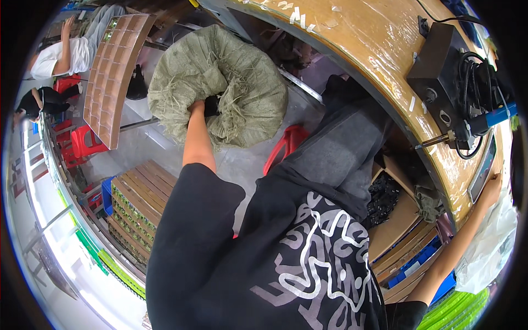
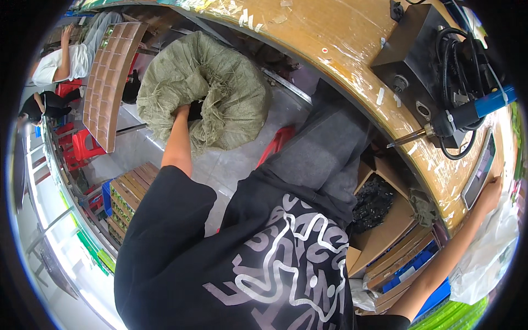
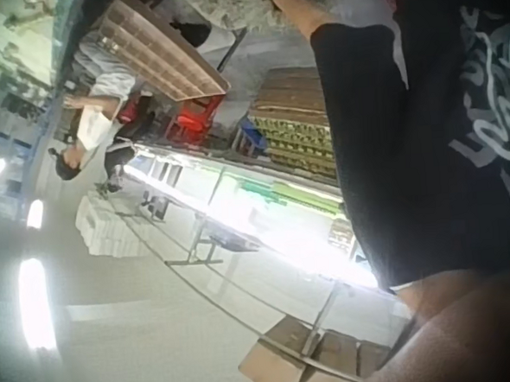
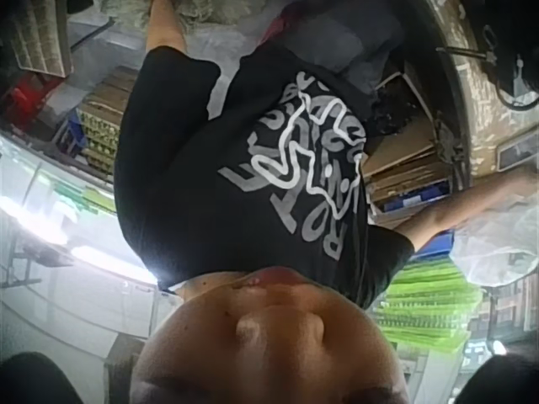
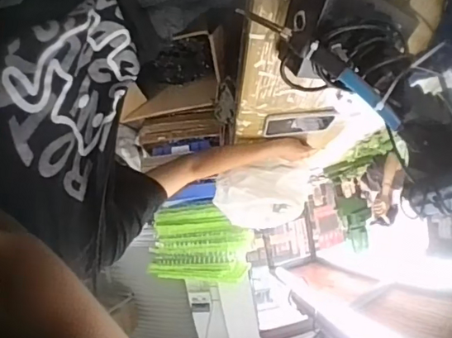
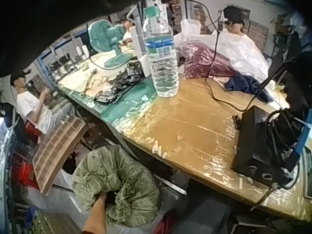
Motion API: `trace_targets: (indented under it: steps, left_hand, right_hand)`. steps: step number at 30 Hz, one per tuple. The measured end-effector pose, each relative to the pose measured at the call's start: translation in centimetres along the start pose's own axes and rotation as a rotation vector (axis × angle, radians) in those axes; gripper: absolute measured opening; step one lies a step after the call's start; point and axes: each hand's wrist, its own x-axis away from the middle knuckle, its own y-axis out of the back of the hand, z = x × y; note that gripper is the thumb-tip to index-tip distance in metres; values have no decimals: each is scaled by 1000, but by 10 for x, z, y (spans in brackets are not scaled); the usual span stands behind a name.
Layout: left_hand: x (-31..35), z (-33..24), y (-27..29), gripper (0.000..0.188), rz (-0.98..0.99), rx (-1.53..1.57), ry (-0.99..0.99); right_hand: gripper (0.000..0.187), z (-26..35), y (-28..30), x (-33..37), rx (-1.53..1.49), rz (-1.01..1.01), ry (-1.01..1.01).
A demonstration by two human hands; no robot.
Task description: The person assembles small black plastic electronic components at a workbench. They repeatedly pick up parts from a large sack, insert small metal pins into the plastic housings, and place the finished units onto the table. The process involves handling multiple identical components one by one.
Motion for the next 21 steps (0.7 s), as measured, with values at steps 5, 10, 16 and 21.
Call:
trace_targets:
  steps: [5,10,16,21]
  left_hand:
    - [-6,-16,8,67,10,24,4]
    - [2,-29,29,64,8,101,-12]
    - [25,-51,79,60,-2,256,-35]
    - [41,-79,114,57,-2,377,-56]
  right_hand:
    - [26,1,8,0,6,31,-20]
    - [29,-8,-2,-5,-23,17,-29]
    - [31,-10,-7,-7,-39,38,-48]
    - [33,-16,-15,-10,-40,63,-62]
